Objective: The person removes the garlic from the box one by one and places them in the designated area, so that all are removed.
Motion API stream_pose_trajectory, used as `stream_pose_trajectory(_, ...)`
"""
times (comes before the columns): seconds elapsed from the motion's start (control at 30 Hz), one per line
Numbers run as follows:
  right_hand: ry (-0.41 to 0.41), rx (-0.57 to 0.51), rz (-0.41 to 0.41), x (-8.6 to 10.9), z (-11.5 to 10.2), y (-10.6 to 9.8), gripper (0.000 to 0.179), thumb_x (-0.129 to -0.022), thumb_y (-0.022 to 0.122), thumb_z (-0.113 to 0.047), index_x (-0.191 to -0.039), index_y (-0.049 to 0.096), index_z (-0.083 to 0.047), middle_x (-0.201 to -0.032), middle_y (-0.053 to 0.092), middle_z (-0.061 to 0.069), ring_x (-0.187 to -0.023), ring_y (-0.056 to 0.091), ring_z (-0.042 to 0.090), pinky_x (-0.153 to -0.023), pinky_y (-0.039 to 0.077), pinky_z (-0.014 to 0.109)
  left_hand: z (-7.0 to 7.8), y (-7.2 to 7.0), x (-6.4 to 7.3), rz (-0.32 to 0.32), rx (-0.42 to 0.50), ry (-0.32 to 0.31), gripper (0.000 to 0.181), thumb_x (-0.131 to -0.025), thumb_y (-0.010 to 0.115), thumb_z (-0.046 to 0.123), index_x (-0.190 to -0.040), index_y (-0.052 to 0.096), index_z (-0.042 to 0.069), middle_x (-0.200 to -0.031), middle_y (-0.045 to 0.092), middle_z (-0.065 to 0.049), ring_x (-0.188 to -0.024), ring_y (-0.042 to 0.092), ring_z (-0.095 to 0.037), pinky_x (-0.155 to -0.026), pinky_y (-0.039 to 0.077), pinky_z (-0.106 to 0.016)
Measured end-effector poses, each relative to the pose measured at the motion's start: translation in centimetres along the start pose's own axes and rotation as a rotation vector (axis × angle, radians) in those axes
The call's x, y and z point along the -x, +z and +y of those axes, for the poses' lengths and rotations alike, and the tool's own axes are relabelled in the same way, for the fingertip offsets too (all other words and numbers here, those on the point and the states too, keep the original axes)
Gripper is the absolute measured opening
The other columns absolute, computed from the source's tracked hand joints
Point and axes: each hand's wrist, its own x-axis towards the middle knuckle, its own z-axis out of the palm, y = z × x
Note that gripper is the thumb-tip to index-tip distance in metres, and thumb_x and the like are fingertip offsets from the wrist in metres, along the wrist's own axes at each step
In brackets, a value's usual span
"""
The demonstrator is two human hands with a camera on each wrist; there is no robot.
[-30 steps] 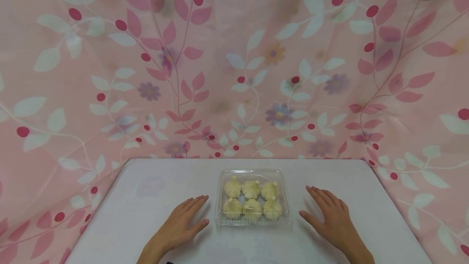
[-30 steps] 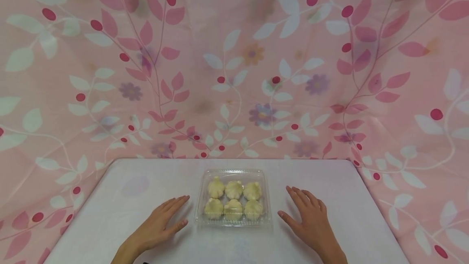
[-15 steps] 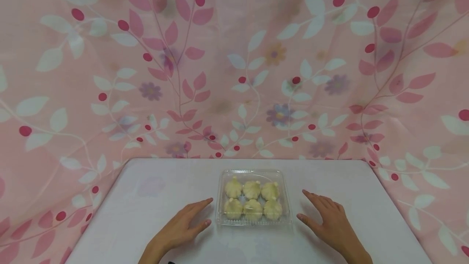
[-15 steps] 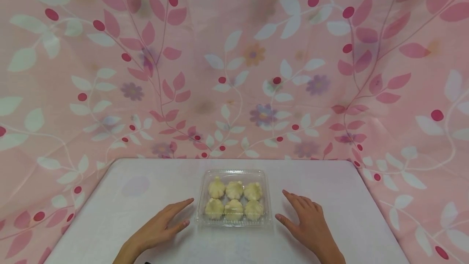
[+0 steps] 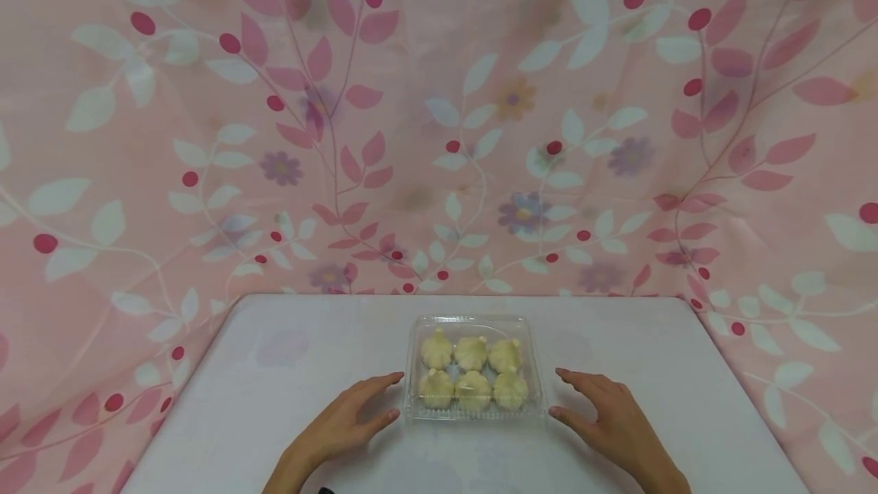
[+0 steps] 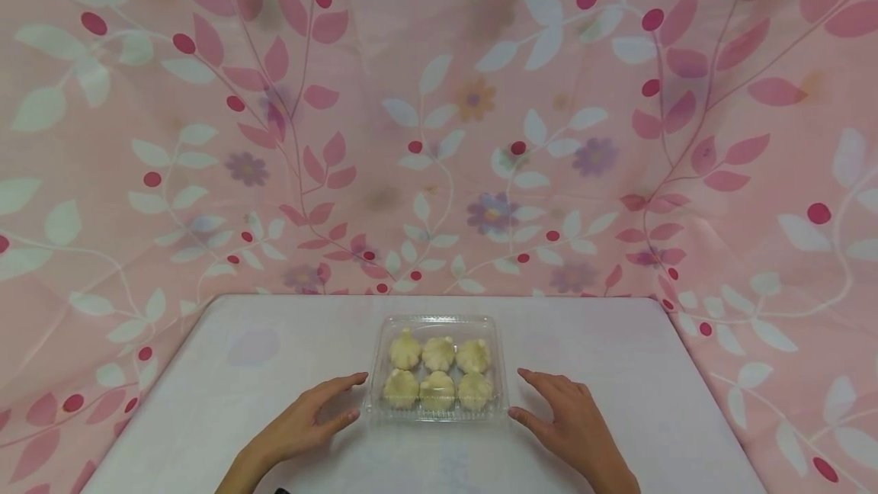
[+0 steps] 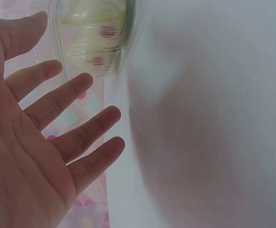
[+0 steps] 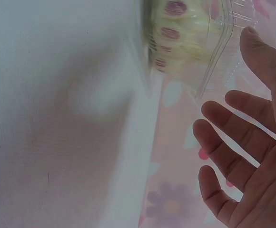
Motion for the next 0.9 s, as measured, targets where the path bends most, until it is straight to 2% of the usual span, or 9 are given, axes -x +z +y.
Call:
stream_pose_trajectory(0.1, -0.042, -0.016, 0.019, -0.1, -0.1, 0.1, 0.059, -0.073, 0.086, -0.041, -0.126, 0.067, -0.024, -0.113, 0.069, -0.010, -0.098, 0.065, 0.013, -0.077, 0.050, 0.049, 0.0, 0.0, -0.1, 0.014, 0.008, 0.029, 0.055, -0.096, 0.061, 0.047, -0.144, 0.050, 0.024, -0.140, 0.054, 0.010, -0.128, 0.050, -0.018, -0.100, 0.041, -0.051)
stream_pose_trajectory(0.2, -0.073, -0.038, 0.024, -0.2, -0.1, 0.2, 0.059, -0.073, 0.087, -0.039, -0.126, 0.066, -0.023, -0.113, 0.069, -0.009, -0.097, 0.066, 0.012, -0.076, 0.052, 0.046, -0.1, 0.1, -0.3, 0.021, 0.057, 0.059, 0.054, -0.096, 0.063, 0.042, -0.143, 0.051, 0.020, -0.137, 0.057, 0.004, -0.123, 0.055, -0.022, -0.096, 0.044, -0.049)
stream_pose_trajectory(0.33, -0.086, -0.058, 0.015, -0.1, -0.2, 0.3, 0.058, -0.074, 0.086, -0.039, -0.127, 0.066, -0.023, -0.114, 0.069, -0.008, -0.093, 0.066, 0.013, -0.075, 0.053, 0.043, -0.3, 0.3, -0.6, 0.018, 0.223, 0.062, 0.050, -0.095, 0.067, 0.032, -0.140, 0.054, 0.014, -0.131, 0.061, -0.006, -0.113, 0.060, -0.030, -0.089, 0.049, -0.048)
stream_pose_trajectory(0.5, -0.063, -0.086, 0.000, 0.0, -0.4, 0.5, 0.056, -0.075, 0.086, -0.038, -0.125, 0.066, -0.024, -0.113, 0.069, -0.009, -0.089, 0.067, 0.012, -0.075, 0.053, 0.041, -0.4, 0.2, -0.9, 0.011, 0.396, 0.018, 0.044, -0.095, 0.068, 0.022, -0.136, 0.057, 0.011, -0.129, 0.062, -0.009, -0.111, 0.061, -0.036, -0.087, 0.051, -0.044)
stream_pose_trajectory(0.6, -0.047, -0.086, -0.011, 0.1, -0.5, 0.6, 0.055, -0.075, 0.085, -0.040, -0.124, 0.067, -0.025, -0.112, 0.069, -0.009, -0.089, 0.066, 0.011, -0.075, 0.053, 0.041, -0.4, 0.2, -0.9, 0.006, 0.452, 0.004, 0.043, -0.094, 0.069, 0.019, -0.134, 0.058, 0.009, -0.126, 0.063, -0.010, -0.109, 0.062, -0.035, -0.086, 0.052, -0.039)
stream_pose_trajectory(0.77, -0.035, -0.076, -0.017, 0.2, -0.8, 0.6, 0.052, -0.075, 0.085, -0.040, -0.122, 0.069, -0.023, -0.111, 0.069, -0.011, -0.088, 0.065, 0.009, -0.074, 0.054, 0.039, -0.5, 0.4, -1.1, -0.001, 0.511, -0.040, 0.041, -0.093, 0.070, 0.017, -0.131, 0.059, 0.005, -0.119, 0.066, -0.009, -0.103, 0.065, -0.025, -0.084, 0.052, -0.032)
stream_pose_trajectory(0.9, -0.042, -0.079, -0.015, 0.2, -1.0, 0.7, 0.051, -0.074, 0.086, -0.038, -0.119, 0.070, -0.020, -0.110, 0.068, -0.013, -0.087, 0.064, 0.006, -0.074, 0.053, 0.037, -0.3, 0.6, -1.2, -0.011, 0.614, -0.099, 0.041, -0.093, 0.070, 0.013, -0.129, 0.058, -0.002, -0.115, 0.067, -0.015, -0.101, 0.066, -0.026, -0.081, 0.054, -0.035)
